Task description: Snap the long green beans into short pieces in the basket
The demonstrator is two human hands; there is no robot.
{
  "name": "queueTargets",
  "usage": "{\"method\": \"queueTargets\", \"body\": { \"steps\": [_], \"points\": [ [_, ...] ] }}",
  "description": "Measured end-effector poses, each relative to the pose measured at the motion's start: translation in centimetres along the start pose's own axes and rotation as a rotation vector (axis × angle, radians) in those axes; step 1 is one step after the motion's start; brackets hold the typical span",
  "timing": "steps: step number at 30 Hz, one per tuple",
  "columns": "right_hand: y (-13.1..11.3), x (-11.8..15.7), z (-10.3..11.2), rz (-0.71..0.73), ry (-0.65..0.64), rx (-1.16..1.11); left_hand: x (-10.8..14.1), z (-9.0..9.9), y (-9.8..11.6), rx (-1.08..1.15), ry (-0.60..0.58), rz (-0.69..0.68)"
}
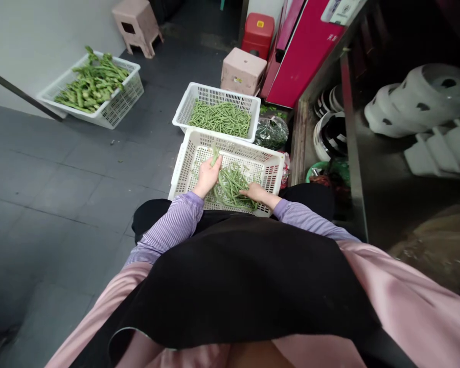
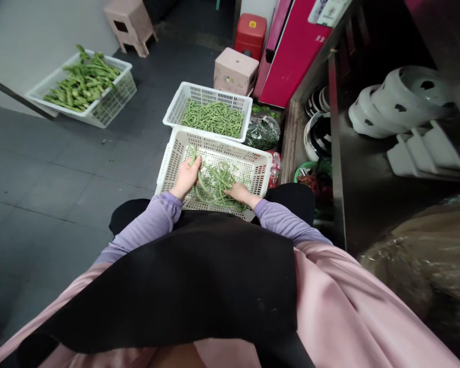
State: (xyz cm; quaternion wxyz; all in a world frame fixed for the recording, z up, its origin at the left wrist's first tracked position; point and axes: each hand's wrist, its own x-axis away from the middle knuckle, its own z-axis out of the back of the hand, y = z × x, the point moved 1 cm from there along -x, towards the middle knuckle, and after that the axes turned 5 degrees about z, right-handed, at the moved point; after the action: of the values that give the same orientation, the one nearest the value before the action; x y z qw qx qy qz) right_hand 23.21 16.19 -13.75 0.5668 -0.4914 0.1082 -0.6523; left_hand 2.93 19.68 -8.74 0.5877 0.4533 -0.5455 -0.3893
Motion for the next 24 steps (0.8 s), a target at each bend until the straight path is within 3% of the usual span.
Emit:
{"method": "queueTargets", "body": {
  "steps": [2, 5, 7, 9, 12, 16, 21, 24],
  "points": [
    [-0.2, 0.0, 0.2, 0.017, -0.060, -0.141, 0.1, -0.5, -0.2, 0.078, -0.048, 0.128],
    [-2.1, 0.5, -0.1, 0.191, -0.208, -0.450, 0.4, -1.3, -0.6, 0.163, -0.083, 0.277],
    [-3.7, 0.9, -0.6, 0.274, -0.347, -0.568, 0.7, -1.7, -0.8, 0.168, -0.094, 0.323],
    [-4.8, 1.1, -1.2, 0.257, -0.434, -0.646, 0.9, -1.8, -0.9, 0.153, -0.088, 0.317],
    [-5.0, 1.1, -1.5, 0.138, -0.459, -0.780, 0.8, -1.4, -0.8, 0.165, -0.088, 0.268],
    [-4.0, 1.4, -0.8, 0.027, -0.547, -0.875, 0.2, -0.6, -0.2, 0.305, -0.135, 0.324],
    [-3.4, 1.8, -0.4, 0.050, -0.534, -0.917, 0.2, -0.5, 0.6, 0.322, -0.154, 0.349],
    [-3.6, 1.6, -0.5, 0.063, -0.454, -0.915, 0.4, -0.7, 0.5, 0.301, -0.155, 0.323]
  ]
}}
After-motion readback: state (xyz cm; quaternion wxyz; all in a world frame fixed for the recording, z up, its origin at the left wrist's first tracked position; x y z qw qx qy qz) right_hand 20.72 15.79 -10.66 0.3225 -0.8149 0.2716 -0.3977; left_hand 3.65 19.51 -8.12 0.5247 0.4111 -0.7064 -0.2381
